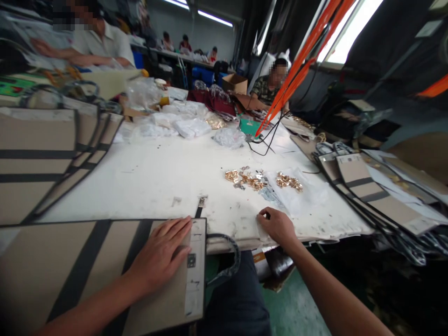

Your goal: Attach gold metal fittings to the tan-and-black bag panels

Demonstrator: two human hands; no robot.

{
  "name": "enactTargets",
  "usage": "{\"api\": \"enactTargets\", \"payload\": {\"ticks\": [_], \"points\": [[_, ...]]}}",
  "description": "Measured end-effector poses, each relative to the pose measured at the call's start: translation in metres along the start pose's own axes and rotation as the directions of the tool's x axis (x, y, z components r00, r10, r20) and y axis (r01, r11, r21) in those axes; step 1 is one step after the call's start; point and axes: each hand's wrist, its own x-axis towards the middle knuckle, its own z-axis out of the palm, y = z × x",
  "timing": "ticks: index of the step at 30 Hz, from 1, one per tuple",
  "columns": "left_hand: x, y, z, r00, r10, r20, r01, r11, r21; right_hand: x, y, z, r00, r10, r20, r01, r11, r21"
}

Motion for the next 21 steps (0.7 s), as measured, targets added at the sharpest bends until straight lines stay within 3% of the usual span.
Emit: {"api": "enactTargets", "payload": {"ticks": [4, 7, 17, 21], "points": [[0.000, -0.004, 0.003, 0.998, 0.040, -0.052, -0.037, 0.998, 0.048, 0.029, 0.039, -0.008, 0.989, 0.120, -0.082, -0.126, 0.990, -0.068], [-0.001, -0.005, 0.004, 0.995, 0.055, -0.078, -0.049, 0.996, 0.073, 0.044, 0.053, -0.013, 0.984, 0.147, -0.104, -0.156, 0.984, -0.081], [-0.003, -0.007, 0.005, 0.994, 0.050, -0.099, -0.040, 0.994, 0.105, 0.096, 0.037, -0.009, 0.995, 0.040, -0.087, -0.045, 0.997, -0.063], [-0.004, -0.008, 0.009, 0.996, 0.042, -0.082, -0.036, 0.996, 0.079, 0.108, 0.043, -0.011, 0.997, 0.034, -0.075, -0.038, 0.997, -0.063]]}}
